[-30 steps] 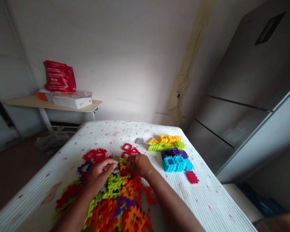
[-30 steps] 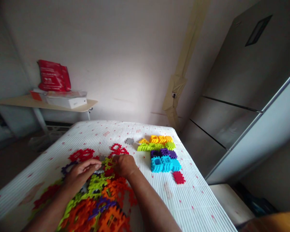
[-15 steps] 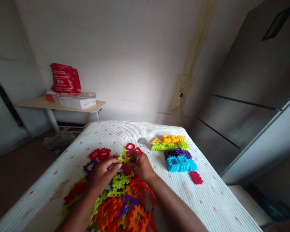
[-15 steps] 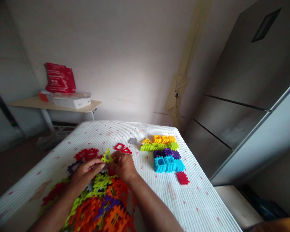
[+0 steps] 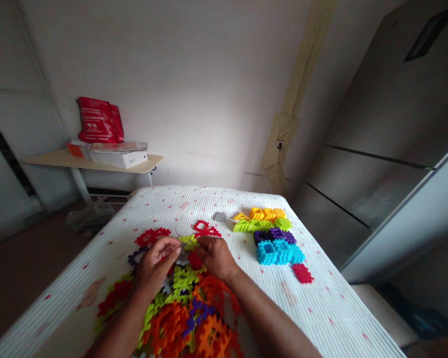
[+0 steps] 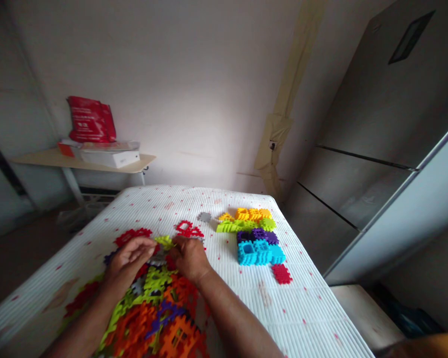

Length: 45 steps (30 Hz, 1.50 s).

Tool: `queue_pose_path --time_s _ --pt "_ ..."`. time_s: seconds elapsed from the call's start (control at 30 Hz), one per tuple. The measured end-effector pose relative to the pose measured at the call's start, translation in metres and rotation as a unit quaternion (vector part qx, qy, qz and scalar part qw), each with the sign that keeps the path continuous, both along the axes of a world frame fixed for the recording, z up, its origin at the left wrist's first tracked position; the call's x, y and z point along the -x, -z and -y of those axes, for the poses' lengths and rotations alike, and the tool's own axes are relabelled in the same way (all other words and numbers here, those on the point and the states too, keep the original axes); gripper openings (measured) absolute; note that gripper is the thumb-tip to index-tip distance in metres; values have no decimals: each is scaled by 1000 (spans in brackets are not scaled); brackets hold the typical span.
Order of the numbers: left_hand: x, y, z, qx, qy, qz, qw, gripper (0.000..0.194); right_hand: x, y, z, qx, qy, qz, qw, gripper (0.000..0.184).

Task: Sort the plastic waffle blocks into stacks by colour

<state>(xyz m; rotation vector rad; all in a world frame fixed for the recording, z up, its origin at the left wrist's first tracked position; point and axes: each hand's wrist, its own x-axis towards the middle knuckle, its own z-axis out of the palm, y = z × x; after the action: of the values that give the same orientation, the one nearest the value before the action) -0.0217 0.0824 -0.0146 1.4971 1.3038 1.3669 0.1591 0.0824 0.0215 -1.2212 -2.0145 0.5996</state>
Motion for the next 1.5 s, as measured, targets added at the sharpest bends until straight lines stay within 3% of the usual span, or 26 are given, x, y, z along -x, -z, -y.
queue_pose_path --time_s 0.17,0.27,0.33,0.43,0.5,0.63,0.77,0.97,1.13,1.27,1.37,1.5 --pt "0 -2 -2 6 -14 10 1000 43 -10 1 -9 69 -27 -68 995 17" --pt "0 -2 -2 24 2 4 1000 36 -11 3 -13 127 -40 -99 986 18" --pt "0 -2 -1 30 3 1 1000 32 -10 3 -13 129 -36 -91 987 19" --pt "1 -2 -1 32 -4 0 999 30 -9 2 -10 75 -10 -38 996 21" --pt "1 -1 -2 34 -9 0 999 29 -7 -2 -5 -5 21 14 1000 31" --pt "1 -1 -3 38 -14 -4 999 29 3 -13 6 -163 39 162 972 51" --pt "2 -5 -2 41 -18 -11 999 28 22 -13 10 -190 62 291 936 35" --pt "1 -6 -1 42 -16 2 999 32 32 -10 6 -211 70 341 913 23" --pt "-1 -1 -4 49 -20 33 998 51 -11 -37 -14 -138 46 367 919 28" --pt "-3 -5 -2 55 -18 41 997 46 -67 -60 -45 -43 78 435 896 39" --pt "-4 -13 2 59 -17 15 998 43 -99 -63 -66 -4 94 460 883 41" --pt "-3 -16 4 56 -18 -2 998 40 -116 -56 -82 38 105 483 869 45"
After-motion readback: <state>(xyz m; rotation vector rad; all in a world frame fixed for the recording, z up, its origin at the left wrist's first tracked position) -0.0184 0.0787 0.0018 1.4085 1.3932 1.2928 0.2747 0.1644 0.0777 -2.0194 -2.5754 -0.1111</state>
